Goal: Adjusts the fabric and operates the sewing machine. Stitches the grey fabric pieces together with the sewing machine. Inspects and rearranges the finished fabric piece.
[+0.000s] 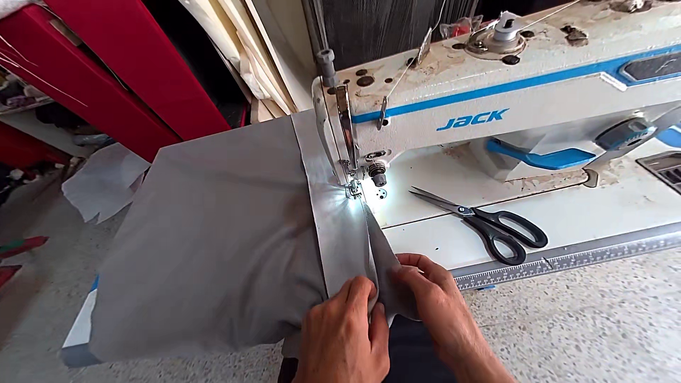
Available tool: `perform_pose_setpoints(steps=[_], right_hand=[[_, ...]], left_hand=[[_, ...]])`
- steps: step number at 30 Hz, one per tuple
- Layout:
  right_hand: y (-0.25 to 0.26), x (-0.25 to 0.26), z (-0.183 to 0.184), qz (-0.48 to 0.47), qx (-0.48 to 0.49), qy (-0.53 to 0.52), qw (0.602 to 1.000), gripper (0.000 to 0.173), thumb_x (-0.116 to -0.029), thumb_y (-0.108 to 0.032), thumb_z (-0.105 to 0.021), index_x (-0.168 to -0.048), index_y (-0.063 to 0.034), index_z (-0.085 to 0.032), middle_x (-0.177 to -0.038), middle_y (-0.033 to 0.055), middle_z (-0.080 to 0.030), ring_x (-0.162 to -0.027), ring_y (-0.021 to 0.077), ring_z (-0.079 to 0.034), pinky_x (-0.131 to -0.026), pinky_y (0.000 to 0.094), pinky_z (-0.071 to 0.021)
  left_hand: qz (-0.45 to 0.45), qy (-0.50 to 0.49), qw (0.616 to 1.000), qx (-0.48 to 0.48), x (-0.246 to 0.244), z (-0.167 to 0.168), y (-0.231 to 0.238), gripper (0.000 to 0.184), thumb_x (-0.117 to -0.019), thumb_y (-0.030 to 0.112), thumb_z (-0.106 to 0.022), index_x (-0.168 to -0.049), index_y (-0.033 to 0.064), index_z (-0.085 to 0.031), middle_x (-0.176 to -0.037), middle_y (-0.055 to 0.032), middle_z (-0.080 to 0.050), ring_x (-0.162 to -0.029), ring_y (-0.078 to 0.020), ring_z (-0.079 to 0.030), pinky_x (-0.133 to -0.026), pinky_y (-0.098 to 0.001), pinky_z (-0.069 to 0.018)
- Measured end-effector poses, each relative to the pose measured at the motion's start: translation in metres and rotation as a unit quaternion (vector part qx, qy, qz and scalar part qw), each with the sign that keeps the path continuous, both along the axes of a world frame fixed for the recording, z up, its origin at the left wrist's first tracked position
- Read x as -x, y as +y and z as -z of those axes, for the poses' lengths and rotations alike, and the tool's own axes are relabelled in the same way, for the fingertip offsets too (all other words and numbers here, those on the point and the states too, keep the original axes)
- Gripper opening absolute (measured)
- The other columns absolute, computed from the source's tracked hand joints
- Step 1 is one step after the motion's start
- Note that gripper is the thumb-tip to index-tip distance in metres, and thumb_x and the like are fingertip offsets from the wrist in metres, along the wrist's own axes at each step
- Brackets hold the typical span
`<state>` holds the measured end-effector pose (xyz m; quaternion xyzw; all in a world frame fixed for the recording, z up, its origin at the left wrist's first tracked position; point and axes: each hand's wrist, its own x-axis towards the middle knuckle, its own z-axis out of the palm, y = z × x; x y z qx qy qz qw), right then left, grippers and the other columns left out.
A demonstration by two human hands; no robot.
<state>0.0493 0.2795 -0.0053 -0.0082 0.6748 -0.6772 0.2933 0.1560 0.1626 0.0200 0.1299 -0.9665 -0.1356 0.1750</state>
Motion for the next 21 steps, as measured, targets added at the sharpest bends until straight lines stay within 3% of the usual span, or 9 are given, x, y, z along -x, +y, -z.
perform_pose_setpoints(steps=[2,4,7,8,10,11,13,17,21], right_hand=[[-0.006,0.006,-0.002,-0.017,-0.035,-0.014,0.999,0.028,-0.0999,-0.033,-0.06,-0.102,-0.0103,-0.075,-0.077,0.0024,-0.072,-0.073,0.0137,-0.07,-0.067,0.0337,-0.058],[-0.013,0.012,-0.001,-0.054,-0.107,0.023,0.992,0.032,-0.0945,-0.046,-0.067,-0.088,-0.0171,-0.077,-0.07,-0.0013,-0.069,-0.068,0.0121,-0.068,-0.064,0.0363,-0.0558],[-0.02,0.015,0.002,-0.088,-0.192,0.079,0.974,0.026,-0.0886,-0.042,-0.075,-0.074,-0.0205,-0.072,-0.062,-0.0041,-0.065,-0.059,0.0108,-0.063,-0.057,0.038,-0.0514],[-0.02,0.015,0.003,-0.084,-0.198,0.088,0.973,0.026,-0.0883,-0.039,-0.076,-0.072,-0.0199,-0.071,-0.06,-0.0041,-0.064,-0.056,0.0105,-0.062,-0.055,0.0371,-0.0509],[-0.018,0.013,0.005,-0.07,-0.197,0.091,0.974,0.026,-0.088,-0.038,-0.075,-0.072,-0.0193,-0.069,-0.059,-0.0042,-0.062,-0.055,0.0101,-0.061,-0.053,0.0354,-0.0501],[-0.018,0.011,0.006,-0.062,-0.192,0.086,0.976,0.026,-0.0884,-0.038,-0.075,-0.072,-0.0188,-0.069,-0.059,-0.0039,-0.063,-0.055,0.0099,-0.061,-0.053,0.0346,-0.0507],[-0.02,0.007,0.005,-0.053,-0.176,0.073,0.98,0.025,-0.0893,-0.036,-0.075,-0.073,-0.0177,-0.07,-0.061,-0.003,-0.065,-0.055,0.0096,-0.063,-0.053,0.0329,-0.0522],[-0.037,-0.009,0.003,-0.038,-0.143,0.07,0.987,0.024,-0.09,-0.034,-0.075,-0.074,-0.0167,-0.07,-0.061,-0.0029,-0.066,-0.054,0.0091,-0.064,-0.051,0.0308,-0.0536],[-0.049,-0.021,0.008,-0.017,-0.114,0.053,0.992,0.02,-0.0907,-0.033,-0.073,-0.081,-0.0152,-0.073,-0.064,-0.0028,-0.068,-0.056,0.009,-0.066,-0.052,0.0304,-0.0556]], left_hand=[[0.012,-0.026,0.998,-0.055,-0.003,0.001,0.008,0.019,-0.0879,0.026,-0.063,-0.097,0.0108,-0.071,-0.073,0.0001,-0.066,-0.055,-0.0138,-0.062,-0.043,-0.0337,-0.048],[0.049,-0.058,0.99,-0.119,-0.006,-0.001,0.018,0.021,-0.0924,0.023,-0.063,-0.103,0.0076,-0.072,-0.081,-0.0033,-0.071,-0.065,-0.0161,-0.068,-0.053,-0.0366,-0.0553],[0.057,-0.052,0.982,-0.171,-0.022,-0.002,0.014,0.029,-0.1001,0.03,-0.059,-0.112,0.0089,-0.075,-0.104,-0.0053,-0.075,-0.097,-0.018,-0.073,-0.083,-0.0402,-0.0606],[0.004,-0.028,0.987,-0.158,-0.034,0.001,-0.003,0.036,-0.1015,0.032,-0.055,-0.121,0.0082,-0.073,-0.117,-0.0082,-0.074,-0.112,-0.0218,-0.069,-0.096,-0.045,-0.0571],[-0.142,-0.015,0.988,-0.064,-0.062,0.019,-0.069,0.054,-0.1045,0.043,-0.043,-0.139,0.0066,-0.062,-0.142,-0.0182,-0.06,-0.137,-0.0375,-0.053,-0.112,-0.0605,-0.042],[-0.206,-0.032,0.978,-0.02,-0.078,0.032,-0.11,0.062,-0.1044,0.05,-0.038,-0.146,0.008,-0.056,-0.15,-0.0234,-0.051,-0.142,-0.0466,-0.043,-0.113,-0.0704,-0.0331],[-0.286,-0.082,0.954,0.021,-0.1,0.052,-0.178,0.077,-0.1011,0.068,-0.026,-0.158,0.0187,-0.043,-0.164,-0.0227,-0.033,-0.151,-0.0552,-0.021,-0.11,-0.0849,-0.0109],[-0.259,-0.155,0.953,0.022,-0.089,0.052,-0.259,0.084,-0.0957,0.077,-0.02,-0.164,0.029,-0.031,-0.171,-0.0146,-0.021,-0.155,-0.0513,-0.009,-0.108,-0.0866,-0.0065],[-0.182,-0.164,0.969,0.037,-0.049,0.046,-0.321,0.088,-0.0944,0.08,-0.017,-0.163,0.0276,-0.031,-0.171,-0.0123,-0.021,-0.156,-0.0482,-0.009,-0.111,-0.0838,-0.0055]])
